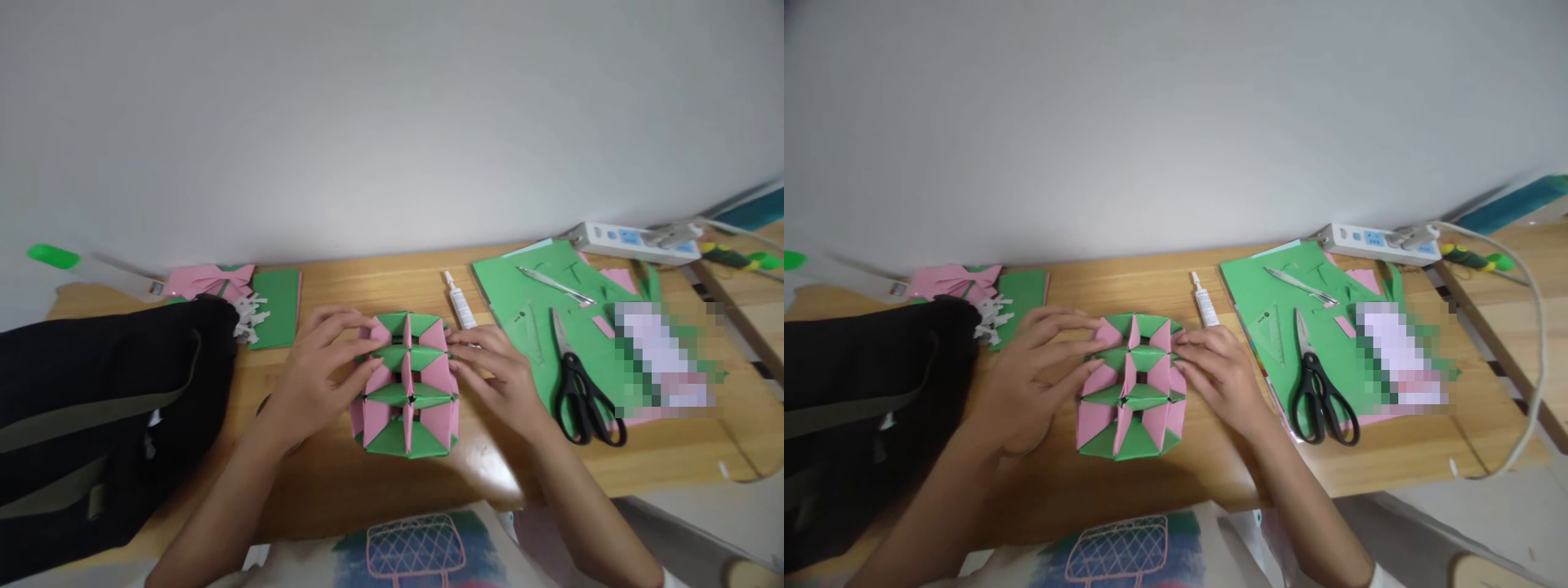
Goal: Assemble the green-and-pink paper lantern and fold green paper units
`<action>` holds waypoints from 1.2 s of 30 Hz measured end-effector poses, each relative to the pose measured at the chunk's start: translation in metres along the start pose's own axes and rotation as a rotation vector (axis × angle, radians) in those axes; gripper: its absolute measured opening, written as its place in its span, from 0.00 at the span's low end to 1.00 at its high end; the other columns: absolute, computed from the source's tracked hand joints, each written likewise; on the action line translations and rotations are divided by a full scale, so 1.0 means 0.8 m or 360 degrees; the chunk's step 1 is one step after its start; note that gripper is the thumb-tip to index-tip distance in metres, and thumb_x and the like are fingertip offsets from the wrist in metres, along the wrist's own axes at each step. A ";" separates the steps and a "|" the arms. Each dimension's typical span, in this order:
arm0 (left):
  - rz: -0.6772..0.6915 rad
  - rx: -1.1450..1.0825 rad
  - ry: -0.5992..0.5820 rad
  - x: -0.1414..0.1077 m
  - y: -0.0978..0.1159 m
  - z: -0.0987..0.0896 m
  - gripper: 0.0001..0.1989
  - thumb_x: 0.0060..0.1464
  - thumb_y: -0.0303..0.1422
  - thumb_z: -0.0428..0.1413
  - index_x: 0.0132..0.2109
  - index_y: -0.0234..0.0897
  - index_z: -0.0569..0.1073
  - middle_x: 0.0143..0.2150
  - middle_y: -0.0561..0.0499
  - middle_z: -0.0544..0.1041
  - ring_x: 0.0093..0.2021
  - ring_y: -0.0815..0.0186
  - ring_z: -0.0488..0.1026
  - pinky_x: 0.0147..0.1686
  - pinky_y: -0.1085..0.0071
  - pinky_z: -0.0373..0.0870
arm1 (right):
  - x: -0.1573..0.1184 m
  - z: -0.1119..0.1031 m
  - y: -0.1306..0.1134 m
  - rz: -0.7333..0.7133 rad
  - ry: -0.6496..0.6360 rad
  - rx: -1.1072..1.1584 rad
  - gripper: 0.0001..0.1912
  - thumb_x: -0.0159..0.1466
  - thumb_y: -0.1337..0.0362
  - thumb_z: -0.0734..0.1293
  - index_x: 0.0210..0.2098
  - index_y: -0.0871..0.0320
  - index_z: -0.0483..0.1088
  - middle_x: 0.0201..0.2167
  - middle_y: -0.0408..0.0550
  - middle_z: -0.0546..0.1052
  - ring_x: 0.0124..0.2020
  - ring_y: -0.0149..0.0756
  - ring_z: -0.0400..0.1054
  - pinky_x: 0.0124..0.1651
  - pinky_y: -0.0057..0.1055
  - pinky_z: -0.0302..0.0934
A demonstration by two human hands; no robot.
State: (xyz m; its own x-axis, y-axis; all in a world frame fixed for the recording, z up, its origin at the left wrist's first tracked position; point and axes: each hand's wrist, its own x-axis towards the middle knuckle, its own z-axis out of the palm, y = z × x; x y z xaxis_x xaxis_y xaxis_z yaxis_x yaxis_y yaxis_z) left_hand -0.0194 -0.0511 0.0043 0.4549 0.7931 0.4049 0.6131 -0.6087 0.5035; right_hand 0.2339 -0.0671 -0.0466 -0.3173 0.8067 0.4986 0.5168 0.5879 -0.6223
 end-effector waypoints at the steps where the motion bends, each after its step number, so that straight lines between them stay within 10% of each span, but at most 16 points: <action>1: 0.0014 0.0004 -0.0003 -0.001 -0.001 -0.002 0.07 0.56 0.30 0.56 0.41 0.42 0.77 0.44 0.48 0.77 0.47 0.59 0.69 0.46 0.56 0.69 | 0.000 0.000 0.001 -0.0007 -0.0009 0.0008 0.10 0.62 0.70 0.66 0.42 0.54 0.73 0.40 0.50 0.77 0.42 0.39 0.70 0.44 0.41 0.64; 20: 0.0017 -0.0004 0.0175 0.006 0.012 -0.023 0.08 0.56 0.28 0.55 0.43 0.41 0.73 0.43 0.48 0.76 0.45 0.61 0.70 0.46 0.59 0.68 | 0.041 -0.018 -0.038 -0.0153 -0.0314 -0.0238 0.09 0.65 0.67 0.62 0.41 0.57 0.73 0.42 0.51 0.75 0.44 0.39 0.67 0.47 0.39 0.62; 28: 0.0379 0.0173 -0.0254 0.038 0.031 -0.017 0.05 0.54 0.30 0.58 0.32 0.38 0.77 0.43 0.47 0.76 0.47 0.56 0.67 0.48 0.54 0.68 | 0.077 -0.037 -0.092 -0.0373 -0.0611 -0.0875 0.08 0.63 0.70 0.64 0.30 0.60 0.74 0.35 0.51 0.76 0.38 0.41 0.65 0.39 0.37 0.58; 36: 0.0293 0.0227 -0.0410 0.044 0.034 -0.002 0.07 0.55 0.29 0.56 0.29 0.37 0.77 0.40 0.50 0.77 0.45 0.58 0.66 0.47 0.57 0.67 | 0.084 -0.046 -0.080 -0.0163 -0.0807 -0.0720 0.06 0.61 0.70 0.66 0.31 0.62 0.76 0.40 0.52 0.76 0.42 0.41 0.65 0.43 0.38 0.59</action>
State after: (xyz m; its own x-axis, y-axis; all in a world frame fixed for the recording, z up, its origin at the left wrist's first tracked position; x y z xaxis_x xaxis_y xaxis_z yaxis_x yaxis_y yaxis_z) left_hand 0.0124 -0.0396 0.0335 0.7030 0.6603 0.2640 0.5816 -0.7475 0.3210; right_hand 0.2086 -0.0525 0.0489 -0.6583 0.7416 0.1287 0.7105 0.6687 -0.2192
